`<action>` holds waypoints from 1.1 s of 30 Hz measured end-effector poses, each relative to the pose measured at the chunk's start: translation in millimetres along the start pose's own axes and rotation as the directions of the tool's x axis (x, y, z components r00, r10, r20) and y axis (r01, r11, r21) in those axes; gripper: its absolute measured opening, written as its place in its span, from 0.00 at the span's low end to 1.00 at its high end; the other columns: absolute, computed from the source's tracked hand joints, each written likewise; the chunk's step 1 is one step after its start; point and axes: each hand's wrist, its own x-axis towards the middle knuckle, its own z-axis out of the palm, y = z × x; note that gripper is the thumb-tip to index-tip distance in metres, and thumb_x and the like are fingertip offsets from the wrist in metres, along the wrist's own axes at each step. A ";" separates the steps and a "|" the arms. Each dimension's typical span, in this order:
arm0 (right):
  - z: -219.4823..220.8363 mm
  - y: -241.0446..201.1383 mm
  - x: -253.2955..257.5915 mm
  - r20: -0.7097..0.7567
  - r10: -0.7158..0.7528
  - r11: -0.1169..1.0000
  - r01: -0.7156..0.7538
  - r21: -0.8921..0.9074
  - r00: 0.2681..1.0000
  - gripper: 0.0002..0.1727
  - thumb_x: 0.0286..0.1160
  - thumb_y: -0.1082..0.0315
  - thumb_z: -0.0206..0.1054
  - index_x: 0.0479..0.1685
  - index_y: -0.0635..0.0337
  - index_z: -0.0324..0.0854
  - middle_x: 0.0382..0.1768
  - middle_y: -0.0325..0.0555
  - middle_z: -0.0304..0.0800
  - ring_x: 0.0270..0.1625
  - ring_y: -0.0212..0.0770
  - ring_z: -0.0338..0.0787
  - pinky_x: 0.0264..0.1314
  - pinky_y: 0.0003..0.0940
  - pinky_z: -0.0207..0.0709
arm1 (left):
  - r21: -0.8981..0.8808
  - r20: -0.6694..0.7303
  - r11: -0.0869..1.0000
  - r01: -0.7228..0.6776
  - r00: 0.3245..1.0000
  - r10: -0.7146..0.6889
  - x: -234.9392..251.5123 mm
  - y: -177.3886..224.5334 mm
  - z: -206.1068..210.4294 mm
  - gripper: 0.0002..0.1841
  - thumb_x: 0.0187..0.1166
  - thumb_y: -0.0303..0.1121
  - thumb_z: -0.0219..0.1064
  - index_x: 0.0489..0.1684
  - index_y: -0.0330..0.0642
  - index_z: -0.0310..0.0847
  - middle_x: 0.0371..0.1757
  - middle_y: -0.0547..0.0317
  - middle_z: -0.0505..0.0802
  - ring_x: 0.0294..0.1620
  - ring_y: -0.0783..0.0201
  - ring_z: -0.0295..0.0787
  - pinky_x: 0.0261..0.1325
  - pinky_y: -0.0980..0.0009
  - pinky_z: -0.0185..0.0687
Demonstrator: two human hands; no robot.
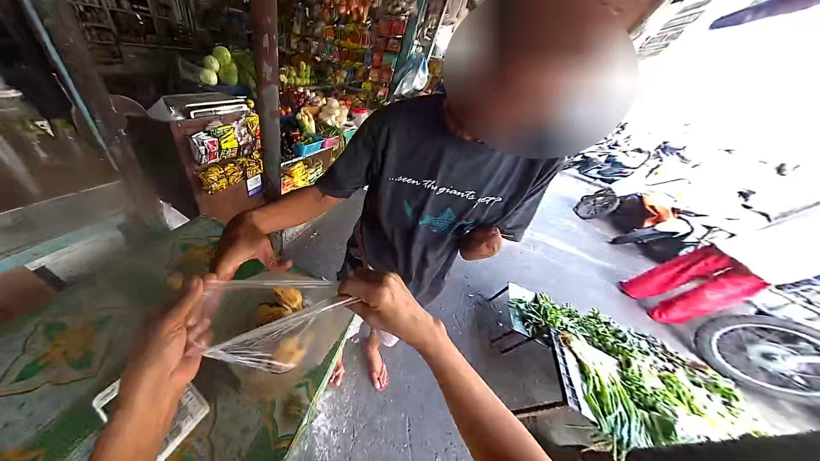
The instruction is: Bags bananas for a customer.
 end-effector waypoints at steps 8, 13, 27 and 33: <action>8.8 5.5 15.6 0.016 0.172 0.954 -0.163 -0.250 0.985 0.11 0.76 0.65 0.65 0.42 0.55 0.94 0.26 0.50 0.92 0.30 0.55 0.93 0.31 0.57 0.82 | 0.850 0.264 0.298 -0.434 0.841 0.473 6.3 22.1 25.2 0.16 0.92 0.38 0.56 0.54 0.38 0.89 0.47 0.43 0.93 0.44 0.46 0.91 0.49 0.38 0.81; 10.3 34.2 8.2 -0.172 0.284 0.904 -0.323 -0.281 0.943 0.09 0.74 0.67 0.67 0.41 0.57 0.93 0.22 0.52 0.90 0.26 0.58 0.91 0.27 0.61 0.80 | 0.822 0.303 0.358 -0.444 0.872 0.386 18.1 28.3 65.5 0.16 0.93 0.39 0.55 0.52 0.42 0.90 0.35 0.50 0.92 0.22 0.57 0.82 0.28 0.53 0.81; -46.7 66.5 -10.4 -0.422 0.409 0.776 -0.551 -0.307 0.809 0.07 0.73 0.72 0.68 0.41 0.60 0.92 0.21 0.56 0.88 0.23 0.63 0.88 0.24 0.62 0.75 | 0.737 0.494 0.288 -0.612 0.778 0.388 21.5 -2.7 172.2 0.16 0.93 0.37 0.54 0.52 0.40 0.88 0.42 0.48 0.93 0.41 0.51 0.90 0.46 0.46 0.82; -92.3 73.6 -17.0 -0.466 0.331 0.741 -0.532 -0.411 0.820 0.08 0.79 0.67 0.65 0.40 0.58 0.89 0.22 0.55 0.87 0.24 0.60 0.88 0.23 0.59 0.73 | 0.598 0.483 0.466 -0.652 0.757 0.439 16.8 -24.4 196.4 0.17 0.94 0.46 0.50 0.59 0.50 0.84 0.27 0.55 0.84 0.13 0.62 0.70 0.16 0.65 0.68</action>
